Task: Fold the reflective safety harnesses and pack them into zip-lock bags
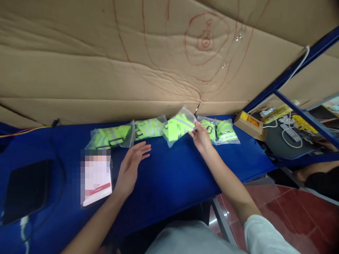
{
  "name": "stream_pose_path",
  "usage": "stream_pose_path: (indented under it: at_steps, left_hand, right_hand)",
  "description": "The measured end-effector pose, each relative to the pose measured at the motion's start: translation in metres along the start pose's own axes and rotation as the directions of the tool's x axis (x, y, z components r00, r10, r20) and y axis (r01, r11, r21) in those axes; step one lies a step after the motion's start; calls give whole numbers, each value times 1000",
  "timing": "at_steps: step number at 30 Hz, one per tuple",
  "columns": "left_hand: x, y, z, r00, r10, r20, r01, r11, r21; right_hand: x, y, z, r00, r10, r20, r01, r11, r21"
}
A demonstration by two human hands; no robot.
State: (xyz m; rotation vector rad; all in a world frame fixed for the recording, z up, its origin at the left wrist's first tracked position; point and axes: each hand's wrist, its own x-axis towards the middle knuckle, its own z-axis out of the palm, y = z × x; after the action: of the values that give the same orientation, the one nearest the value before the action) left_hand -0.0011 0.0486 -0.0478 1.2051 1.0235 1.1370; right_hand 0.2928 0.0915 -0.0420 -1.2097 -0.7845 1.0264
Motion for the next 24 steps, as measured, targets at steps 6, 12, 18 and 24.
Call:
stream_pose_path:
  at_steps: [6,12,18,24]
  left_hand:
    - [-2,-5,3,995,-19,101,1,985,173]
    - [-5,-10,8,972,-41,231,-35,948,316]
    - [-6,-13,10,955,-32,295,-92,914,396]
    - [-26,13,25,929,-16,369,-142,908,395]
  right_hand:
    - [1,16,-7,990,-104,-96,77,965,-249]
    - [16,-41,-62,961,-278,1,187,644,-742]
    - [69,-85,-98,987,-144,74,122,358,-926]
    - [14,-110,-93,973,-116,201,231,398,-888]
